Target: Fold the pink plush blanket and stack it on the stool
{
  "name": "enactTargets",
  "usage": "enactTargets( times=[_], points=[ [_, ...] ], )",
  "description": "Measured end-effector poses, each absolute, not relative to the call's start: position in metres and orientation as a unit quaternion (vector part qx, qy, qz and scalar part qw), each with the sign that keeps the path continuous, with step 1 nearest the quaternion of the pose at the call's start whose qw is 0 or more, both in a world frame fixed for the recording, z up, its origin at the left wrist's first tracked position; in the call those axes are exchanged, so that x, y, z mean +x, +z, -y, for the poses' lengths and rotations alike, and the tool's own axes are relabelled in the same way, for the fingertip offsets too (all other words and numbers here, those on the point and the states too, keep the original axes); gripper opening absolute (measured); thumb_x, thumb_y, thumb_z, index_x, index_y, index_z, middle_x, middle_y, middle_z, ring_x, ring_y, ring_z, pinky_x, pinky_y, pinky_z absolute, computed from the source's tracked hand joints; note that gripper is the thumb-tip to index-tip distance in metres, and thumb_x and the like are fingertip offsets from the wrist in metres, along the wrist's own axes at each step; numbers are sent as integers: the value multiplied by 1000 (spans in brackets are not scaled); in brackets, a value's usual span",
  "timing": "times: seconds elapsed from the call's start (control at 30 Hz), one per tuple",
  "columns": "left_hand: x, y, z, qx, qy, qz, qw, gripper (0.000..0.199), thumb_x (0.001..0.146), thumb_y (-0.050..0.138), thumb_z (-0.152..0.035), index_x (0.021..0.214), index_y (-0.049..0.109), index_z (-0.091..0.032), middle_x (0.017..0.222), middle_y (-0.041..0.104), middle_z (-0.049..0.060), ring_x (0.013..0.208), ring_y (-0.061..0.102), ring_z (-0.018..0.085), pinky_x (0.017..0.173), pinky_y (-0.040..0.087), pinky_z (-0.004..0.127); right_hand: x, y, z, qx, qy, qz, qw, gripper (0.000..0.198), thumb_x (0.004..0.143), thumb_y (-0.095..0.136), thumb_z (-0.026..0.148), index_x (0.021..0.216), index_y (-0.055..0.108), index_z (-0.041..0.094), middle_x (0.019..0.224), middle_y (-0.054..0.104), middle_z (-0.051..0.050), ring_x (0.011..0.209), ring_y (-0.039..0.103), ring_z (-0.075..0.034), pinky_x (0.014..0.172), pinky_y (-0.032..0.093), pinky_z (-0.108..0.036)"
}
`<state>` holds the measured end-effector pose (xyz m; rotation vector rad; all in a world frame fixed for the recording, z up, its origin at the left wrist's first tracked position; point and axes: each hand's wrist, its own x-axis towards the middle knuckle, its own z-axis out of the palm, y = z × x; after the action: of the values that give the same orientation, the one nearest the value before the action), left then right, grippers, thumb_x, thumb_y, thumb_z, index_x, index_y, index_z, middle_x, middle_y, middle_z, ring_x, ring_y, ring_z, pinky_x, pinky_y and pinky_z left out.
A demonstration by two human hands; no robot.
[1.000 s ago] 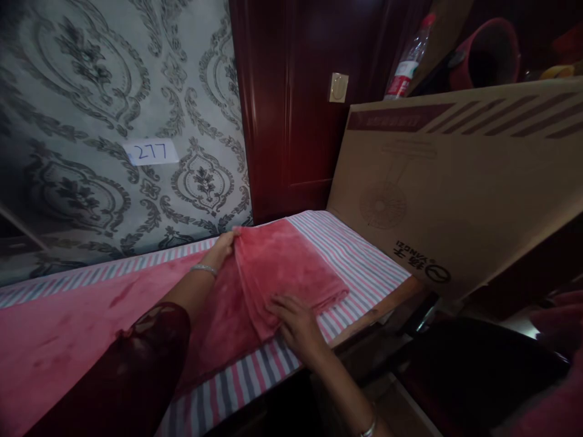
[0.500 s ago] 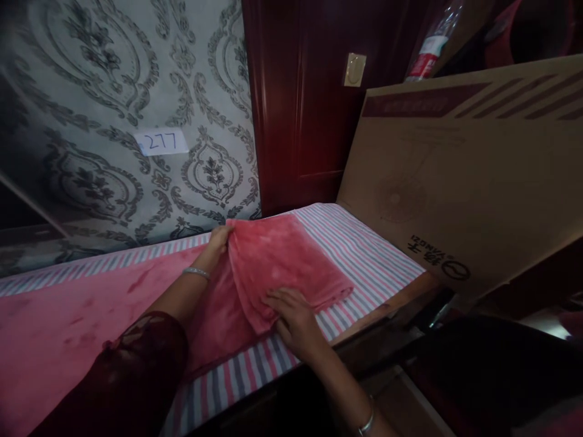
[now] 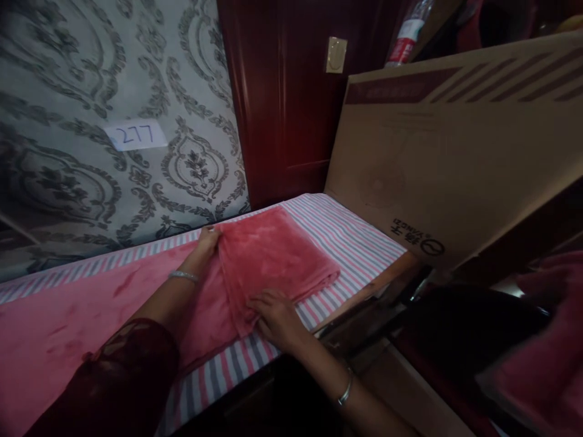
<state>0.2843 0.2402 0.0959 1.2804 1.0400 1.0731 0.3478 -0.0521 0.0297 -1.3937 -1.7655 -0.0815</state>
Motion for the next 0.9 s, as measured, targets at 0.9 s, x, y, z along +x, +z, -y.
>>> enactTargets(
  times=[0.9],
  points=[
    [228,144,-100,896,396,-126,160,22,79,54,-26,98,64,-20,87,71,3,78,66,18,72,53,27,388,24,88,-721,-81,562,397,30,92,50,13,116,67,17,106,69,-12,103,61,-25,91,52,-42]
  ],
)
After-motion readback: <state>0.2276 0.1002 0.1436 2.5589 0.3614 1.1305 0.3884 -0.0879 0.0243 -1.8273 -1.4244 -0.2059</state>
